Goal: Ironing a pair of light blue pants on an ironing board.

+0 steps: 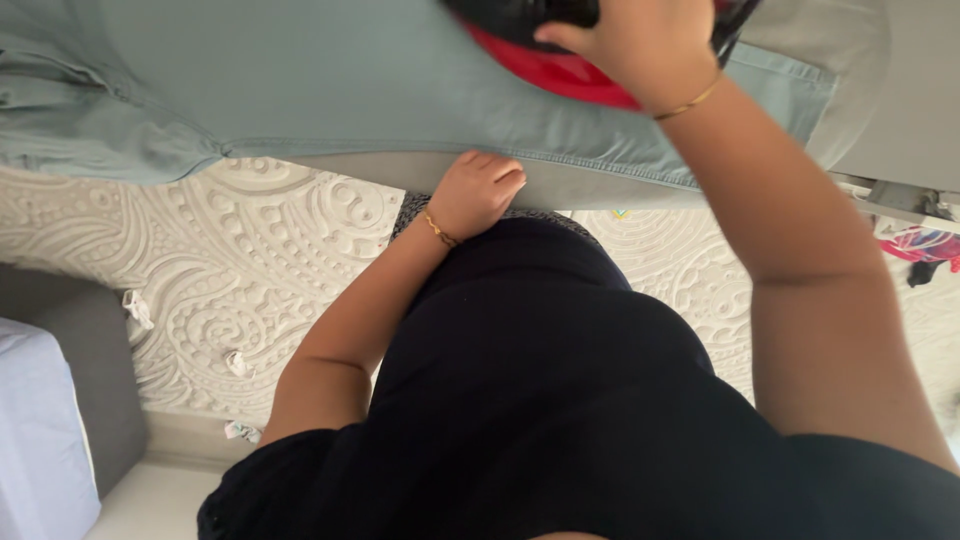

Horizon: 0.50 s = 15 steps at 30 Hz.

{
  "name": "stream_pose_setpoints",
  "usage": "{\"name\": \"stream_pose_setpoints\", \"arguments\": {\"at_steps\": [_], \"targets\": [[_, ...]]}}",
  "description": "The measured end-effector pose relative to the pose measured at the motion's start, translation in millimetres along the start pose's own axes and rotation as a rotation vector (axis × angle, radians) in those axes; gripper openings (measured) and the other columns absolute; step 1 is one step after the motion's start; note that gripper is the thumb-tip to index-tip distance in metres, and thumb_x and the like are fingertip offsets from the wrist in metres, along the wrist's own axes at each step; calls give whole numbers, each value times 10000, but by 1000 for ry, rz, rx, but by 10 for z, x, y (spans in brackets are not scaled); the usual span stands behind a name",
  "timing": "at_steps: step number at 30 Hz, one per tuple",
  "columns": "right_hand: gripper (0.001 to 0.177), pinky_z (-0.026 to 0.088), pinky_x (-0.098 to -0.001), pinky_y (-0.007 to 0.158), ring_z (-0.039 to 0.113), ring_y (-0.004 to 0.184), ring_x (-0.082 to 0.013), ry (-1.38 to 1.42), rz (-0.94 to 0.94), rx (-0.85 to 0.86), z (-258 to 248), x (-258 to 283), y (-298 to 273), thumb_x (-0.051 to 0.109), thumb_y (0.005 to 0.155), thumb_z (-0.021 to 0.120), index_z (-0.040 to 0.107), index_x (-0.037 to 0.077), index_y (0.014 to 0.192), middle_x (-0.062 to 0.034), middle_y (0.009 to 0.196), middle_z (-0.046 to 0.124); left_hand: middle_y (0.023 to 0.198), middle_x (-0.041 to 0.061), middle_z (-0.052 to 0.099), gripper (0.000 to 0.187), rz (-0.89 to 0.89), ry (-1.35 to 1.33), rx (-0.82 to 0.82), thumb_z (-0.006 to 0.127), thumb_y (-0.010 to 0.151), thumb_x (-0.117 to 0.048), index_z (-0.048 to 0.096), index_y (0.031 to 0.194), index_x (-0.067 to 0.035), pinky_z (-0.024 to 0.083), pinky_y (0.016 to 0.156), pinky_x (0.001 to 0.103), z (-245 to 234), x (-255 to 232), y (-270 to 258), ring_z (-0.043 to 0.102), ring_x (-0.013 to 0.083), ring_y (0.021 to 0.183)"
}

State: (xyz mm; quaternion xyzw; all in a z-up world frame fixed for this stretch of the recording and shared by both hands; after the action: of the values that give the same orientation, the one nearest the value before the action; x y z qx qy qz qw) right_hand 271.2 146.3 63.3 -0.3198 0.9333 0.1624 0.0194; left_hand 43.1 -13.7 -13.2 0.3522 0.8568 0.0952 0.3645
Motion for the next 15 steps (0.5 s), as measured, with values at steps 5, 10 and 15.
{"name": "stream_pose_setpoints", "arguments": {"at_steps": [5,10,15], "targets": [[575,464,-283,396,581,434,-176,8,59,47,-127,-14,64,703,823,745,746,129,805,1,564,585,1004,12,682,80,-4,1,-4,710,879,-73,684,953,-89,495,826,389,-13,11,6,666,229,905],[572,465,-286,412,588,465,-173,44,-8,24,-76,-29,-27,700,864,808,760,130,866,5,612,604,993,9,679,81,-3,-8,10,711,876,-67,684,950,-90,496,821,390,-5,24,1,664,227,896],[590,451,-288,408,564,446,-162,-7,60,120,-47,-150,-130,731,886,744,741,142,845,13,555,587,982,24,673,88,-23,-4,22,705,864,-58,681,946,-80,493,811,398,-57,34,2,663,240,887]]}}
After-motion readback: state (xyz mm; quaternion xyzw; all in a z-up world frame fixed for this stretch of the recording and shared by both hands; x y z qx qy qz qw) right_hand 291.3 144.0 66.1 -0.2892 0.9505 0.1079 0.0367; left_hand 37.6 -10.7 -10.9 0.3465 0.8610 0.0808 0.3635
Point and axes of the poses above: each hand's wrist, its own y-axis towards the middle knuckle, its own z-axis out of the palm, x = y × z, the point moved 1 cm from there along y, towards the middle knuckle
